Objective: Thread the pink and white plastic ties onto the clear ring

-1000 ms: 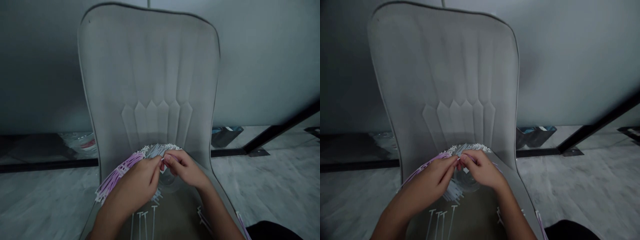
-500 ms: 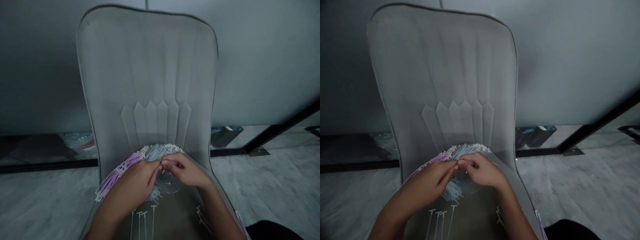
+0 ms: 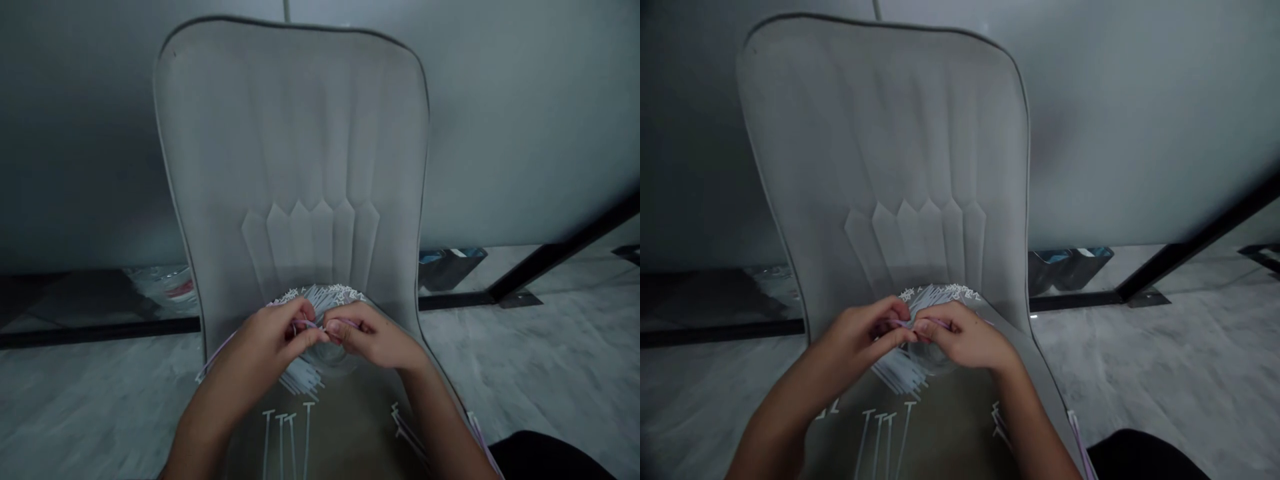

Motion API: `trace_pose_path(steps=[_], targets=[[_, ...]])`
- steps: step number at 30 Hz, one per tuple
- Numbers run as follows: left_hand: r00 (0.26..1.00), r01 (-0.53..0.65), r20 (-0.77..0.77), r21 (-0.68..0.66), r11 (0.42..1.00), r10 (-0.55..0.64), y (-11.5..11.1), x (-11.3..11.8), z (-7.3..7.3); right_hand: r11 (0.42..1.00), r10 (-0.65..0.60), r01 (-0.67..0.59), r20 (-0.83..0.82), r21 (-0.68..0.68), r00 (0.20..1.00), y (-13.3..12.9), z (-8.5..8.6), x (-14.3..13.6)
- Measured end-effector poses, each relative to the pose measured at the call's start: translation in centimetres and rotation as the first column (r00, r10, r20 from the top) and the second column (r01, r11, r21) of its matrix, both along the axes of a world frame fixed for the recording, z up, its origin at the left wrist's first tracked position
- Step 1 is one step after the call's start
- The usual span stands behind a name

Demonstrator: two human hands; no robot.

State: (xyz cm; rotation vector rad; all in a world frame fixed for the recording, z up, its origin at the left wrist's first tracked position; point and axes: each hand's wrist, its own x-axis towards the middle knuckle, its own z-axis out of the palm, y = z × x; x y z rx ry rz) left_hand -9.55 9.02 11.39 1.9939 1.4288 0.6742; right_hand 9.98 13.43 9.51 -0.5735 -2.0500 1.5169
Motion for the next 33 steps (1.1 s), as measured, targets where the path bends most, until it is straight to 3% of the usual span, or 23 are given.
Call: trace_pose_path(steps=[4,8,13,27,33], targets=[[0.993,-0.113,0.041,0.144,0.983,0.108,-0.2,0.3,0.4,1.000,-0.019,0.019,-0.010,0.006,1.000,-0.3,0.5,0.0],[0.989,-0.130,0.104,0.268,0.954,0.106,-0.4,0.9,0.3,0.999,-0.045,0.045,-0.032,0.009,0.998,-0.4,0.8,0.2],[0.978,-0.156,0.186,0.333,0.930,0.097,-0.6,1.3,-0.1,0.997,-0.075,0.076,-0.067,0.012,0.995,-0.5,1.0,0.4],[0.975,-0.115,0.214,0.282,0.952,0.054,-0.6,2.1,-0.2,0.991,-0.103,0.104,-0.017,0.085,0.995,-0.3,1.1,0.8],[0.987,-0.099,0.156,0.335,0.937,0.048,-0.5,2.2,-0.3,0.987,-0.124,0.121,0.021,0.108,0.992,0.0,0.7,0.8]])
